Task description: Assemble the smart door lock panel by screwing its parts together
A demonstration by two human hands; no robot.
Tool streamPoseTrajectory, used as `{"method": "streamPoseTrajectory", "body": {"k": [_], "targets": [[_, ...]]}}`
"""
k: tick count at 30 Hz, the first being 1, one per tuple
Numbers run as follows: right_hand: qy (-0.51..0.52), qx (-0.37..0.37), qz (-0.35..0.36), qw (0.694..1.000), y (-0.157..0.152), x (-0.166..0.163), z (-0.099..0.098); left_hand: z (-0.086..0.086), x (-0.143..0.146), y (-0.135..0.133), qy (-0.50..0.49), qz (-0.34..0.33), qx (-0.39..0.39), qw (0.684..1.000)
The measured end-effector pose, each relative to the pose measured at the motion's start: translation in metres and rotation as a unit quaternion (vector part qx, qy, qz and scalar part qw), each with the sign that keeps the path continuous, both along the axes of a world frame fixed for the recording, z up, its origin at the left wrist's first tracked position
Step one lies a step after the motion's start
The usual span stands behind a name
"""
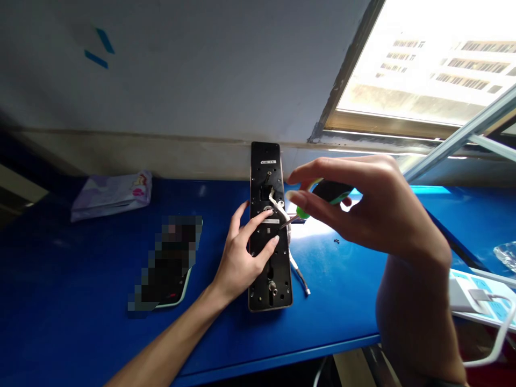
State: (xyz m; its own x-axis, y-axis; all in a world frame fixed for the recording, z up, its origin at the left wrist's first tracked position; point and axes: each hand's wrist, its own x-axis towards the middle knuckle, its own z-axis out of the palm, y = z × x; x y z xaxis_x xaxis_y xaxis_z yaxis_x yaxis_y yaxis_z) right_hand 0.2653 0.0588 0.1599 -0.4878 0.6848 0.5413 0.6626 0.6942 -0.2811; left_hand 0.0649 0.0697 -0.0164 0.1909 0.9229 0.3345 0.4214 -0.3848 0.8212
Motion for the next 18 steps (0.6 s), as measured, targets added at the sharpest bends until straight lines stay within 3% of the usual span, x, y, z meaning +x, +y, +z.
{"method": "streamPoseTrajectory", "body": {"k": [10,15,18], "targets": [[-0.012,-0.024,0.048,0.998,-0.0031,0.0089,0.0033,0.0048,-0.0015,-0.0003,0.009,-0.005,0.009,1.000],[-0.006,-0.002,-0.005,1.000,-0.0001,0.0059,0.0009,0.0041,-0.0005,-0.0003,0.005,-0.004,0.016,1.000],[-0.011,-0.007,-0.001,1.000,0.0005,0.0054,0.0004,0.0041,-0.0009,-0.0001,0.004,-0.007,0.015,1.000]]}}
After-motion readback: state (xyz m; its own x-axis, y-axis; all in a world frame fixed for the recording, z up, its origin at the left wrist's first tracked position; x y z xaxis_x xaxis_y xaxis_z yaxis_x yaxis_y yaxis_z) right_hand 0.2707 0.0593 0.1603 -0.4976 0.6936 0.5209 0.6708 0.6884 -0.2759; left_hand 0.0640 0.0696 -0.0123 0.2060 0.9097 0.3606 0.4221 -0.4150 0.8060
